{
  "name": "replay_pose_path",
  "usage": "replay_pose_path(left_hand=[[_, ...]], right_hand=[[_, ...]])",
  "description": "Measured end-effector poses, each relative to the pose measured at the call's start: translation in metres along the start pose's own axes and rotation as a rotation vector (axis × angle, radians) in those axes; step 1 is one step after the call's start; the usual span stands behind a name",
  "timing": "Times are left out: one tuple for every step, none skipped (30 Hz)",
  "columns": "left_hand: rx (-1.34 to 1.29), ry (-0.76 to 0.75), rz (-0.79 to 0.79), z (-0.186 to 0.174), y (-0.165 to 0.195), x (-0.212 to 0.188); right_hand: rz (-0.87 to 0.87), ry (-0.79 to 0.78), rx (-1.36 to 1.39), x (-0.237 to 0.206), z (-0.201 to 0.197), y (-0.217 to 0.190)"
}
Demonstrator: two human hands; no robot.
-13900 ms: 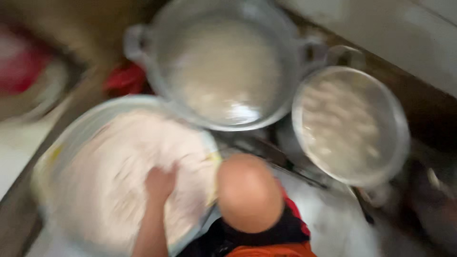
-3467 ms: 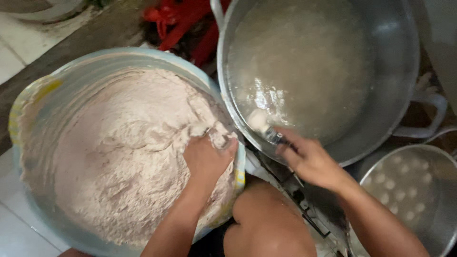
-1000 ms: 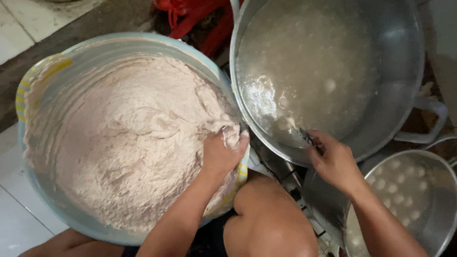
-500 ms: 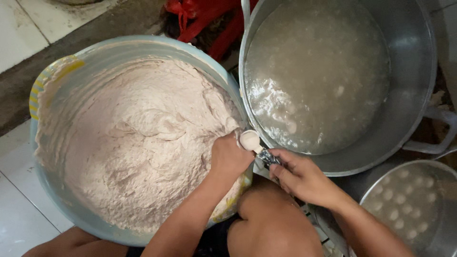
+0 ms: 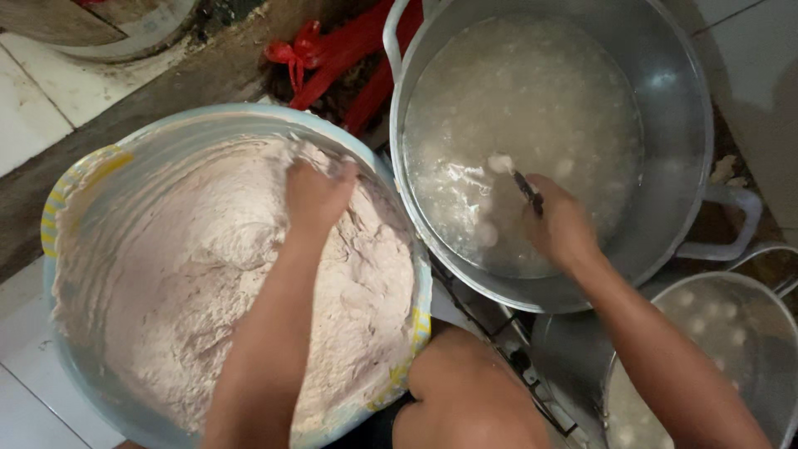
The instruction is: The person scoops portions of dough from a large basin using a hand scoop, forms each portion into a ball, and drops it into a pot of boiling water, repeating the cycle continuously. A tray of already formed balls and pots of cooking balls are visible nearby.
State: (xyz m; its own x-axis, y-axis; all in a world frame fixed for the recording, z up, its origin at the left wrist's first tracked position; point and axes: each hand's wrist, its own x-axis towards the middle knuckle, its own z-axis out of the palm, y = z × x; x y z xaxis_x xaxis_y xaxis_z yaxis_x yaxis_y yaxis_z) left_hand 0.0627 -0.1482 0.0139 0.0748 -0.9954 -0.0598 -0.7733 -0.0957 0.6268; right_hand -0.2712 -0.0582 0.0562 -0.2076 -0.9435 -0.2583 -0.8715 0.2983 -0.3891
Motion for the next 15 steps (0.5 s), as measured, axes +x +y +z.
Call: replay_pose_path(left_hand=[[-0.02,-0.005,-0.034,0.007,0.004,-0.004],[-0.039,-0.012,-0.068,0.014,0.008,-0.01],[-0.024,-0.192,-0.133,0.02,0.011,-0.019],[-0.008,-0.37,-0.201,0.025,0.011,-0.032],[-0.028,-0.282,-0.13,0.031,0.012,-0.048],[-0.046,-0.196,-0.061,0.036,0.011,-0.062],[-0.058,-0.215,-0.036,0.041,0.01,-0.074],[-0.07,-0.233,-0.013,0.045,0.009,-0.085],[-0.083,-0.25,0.009,0.048,0.007,-0.094],[-0.164,-0.154,0.067,0.051,0.006,-0.101],[-0.245,-0.064,0.124,0.053,0.005,-0.107],[-0.327,0.024,0.183,0.054,0.004,-0.111],[-0.357,0.009,0.183,0.055,0.003,-0.114],[-0.388,-0.001,0.19,0.056,0.003,-0.116],[-0.42,-0.008,0.197,0.057,0.003,-0.117]], right_hand=[[-0.049,0.016,-0.04,0.003,-0.001,0.003],[-0.097,0.032,-0.08,0.004,-0.003,0.005],[-0.145,0.047,-0.119,0.004,-0.005,0.006],[-0.15,0.074,-0.095,0.003,-0.007,0.005],[-0.157,0.096,-0.069,0.001,-0.008,0.004],[-0.162,0.116,-0.042,-0.002,-0.009,0.0],[-0.054,0.072,-0.002,-0.007,-0.01,-0.004],[0.052,0.025,0.037,-0.014,-0.011,-0.009],[0.158,-0.023,0.074,-0.02,-0.012,-0.015],[0.135,-0.097,0.224,-0.026,-0.011,-0.023],[0.121,-0.172,0.373,-0.036,-0.009,-0.031],[0.11,-0.244,0.523,-0.045,-0.01,-0.038],[0.137,-0.348,0.512,-0.054,-0.011,-0.045],[0.159,-0.446,0.502,-0.063,-0.01,-0.053],[0.177,-0.542,0.491,-0.07,-0.01,-0.061]])
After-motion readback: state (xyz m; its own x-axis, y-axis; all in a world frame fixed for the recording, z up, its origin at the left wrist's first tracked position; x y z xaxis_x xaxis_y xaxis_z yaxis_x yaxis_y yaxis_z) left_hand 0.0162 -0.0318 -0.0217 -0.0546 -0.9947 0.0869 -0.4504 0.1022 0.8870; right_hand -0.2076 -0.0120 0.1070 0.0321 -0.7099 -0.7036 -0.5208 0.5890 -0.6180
